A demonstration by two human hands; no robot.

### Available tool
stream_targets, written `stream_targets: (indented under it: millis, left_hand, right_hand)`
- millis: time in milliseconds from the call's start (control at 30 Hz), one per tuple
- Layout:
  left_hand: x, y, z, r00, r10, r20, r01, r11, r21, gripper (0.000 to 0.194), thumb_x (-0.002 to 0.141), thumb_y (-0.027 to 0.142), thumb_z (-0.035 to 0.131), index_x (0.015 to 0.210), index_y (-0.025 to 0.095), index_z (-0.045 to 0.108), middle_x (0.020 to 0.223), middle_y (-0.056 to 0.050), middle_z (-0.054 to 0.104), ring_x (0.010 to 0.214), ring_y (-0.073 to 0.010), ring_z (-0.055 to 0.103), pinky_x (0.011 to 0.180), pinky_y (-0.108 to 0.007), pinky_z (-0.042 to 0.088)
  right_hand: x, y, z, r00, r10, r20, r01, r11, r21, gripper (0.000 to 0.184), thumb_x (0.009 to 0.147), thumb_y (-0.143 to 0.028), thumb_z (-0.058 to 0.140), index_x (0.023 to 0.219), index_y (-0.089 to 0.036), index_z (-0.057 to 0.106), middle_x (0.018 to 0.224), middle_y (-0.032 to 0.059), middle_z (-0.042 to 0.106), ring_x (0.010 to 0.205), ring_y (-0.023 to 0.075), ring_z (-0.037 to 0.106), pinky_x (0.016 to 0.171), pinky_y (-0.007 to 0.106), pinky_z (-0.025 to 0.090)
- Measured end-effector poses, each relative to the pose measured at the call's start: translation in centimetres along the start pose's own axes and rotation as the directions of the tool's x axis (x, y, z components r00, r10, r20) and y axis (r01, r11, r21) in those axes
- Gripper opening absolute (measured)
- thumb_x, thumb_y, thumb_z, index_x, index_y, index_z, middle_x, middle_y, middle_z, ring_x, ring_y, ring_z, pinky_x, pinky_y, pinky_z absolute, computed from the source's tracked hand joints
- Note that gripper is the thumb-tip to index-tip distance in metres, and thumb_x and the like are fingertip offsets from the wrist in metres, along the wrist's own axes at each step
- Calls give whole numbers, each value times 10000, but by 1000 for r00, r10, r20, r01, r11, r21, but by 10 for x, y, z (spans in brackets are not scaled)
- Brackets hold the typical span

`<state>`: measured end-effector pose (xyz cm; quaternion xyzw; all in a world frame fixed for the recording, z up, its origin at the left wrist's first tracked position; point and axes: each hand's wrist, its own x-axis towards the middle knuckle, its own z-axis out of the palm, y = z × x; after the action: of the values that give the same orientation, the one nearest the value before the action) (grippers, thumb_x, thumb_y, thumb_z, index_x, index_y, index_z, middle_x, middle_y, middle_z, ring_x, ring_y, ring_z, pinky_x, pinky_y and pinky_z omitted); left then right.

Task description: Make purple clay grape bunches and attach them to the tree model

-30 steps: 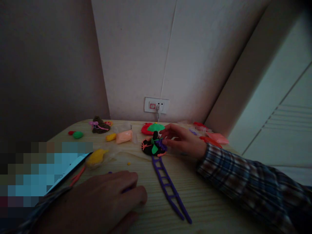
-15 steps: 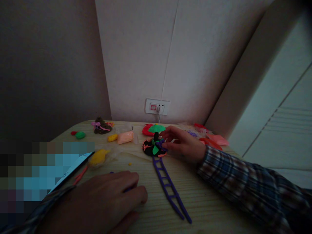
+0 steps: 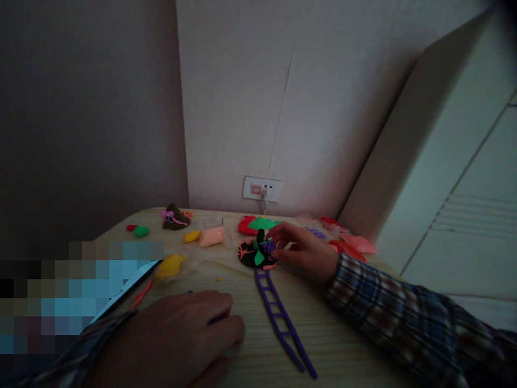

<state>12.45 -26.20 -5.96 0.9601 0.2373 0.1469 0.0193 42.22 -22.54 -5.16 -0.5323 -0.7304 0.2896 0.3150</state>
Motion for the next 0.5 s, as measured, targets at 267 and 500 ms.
stream_targets:
  millis: [267,500]
  left_hand:
    - [10,4,-19,989,-146,-36,137,973,-186,279,834,152,460,957,288,670,957,47,741,850,-186,702,727,-294,446]
    - [23,4,-42,931,-363,-33,306,826,-473,399,832,350,586,1218,291,669,841,47,623,687,-156,549,652,-271,392]
  right_hand:
    - [-20,-29,-11,991,72,113,-109,922,372,450,766,-538,871,1016,-217,680,900,33,737,769,175,710,643,289,591]
    - [-49,-64,17,973,62,223,-185,791,583,393,762,-585,874,1011,-294,786,1033,53,796,897,196,751,799,299,604]
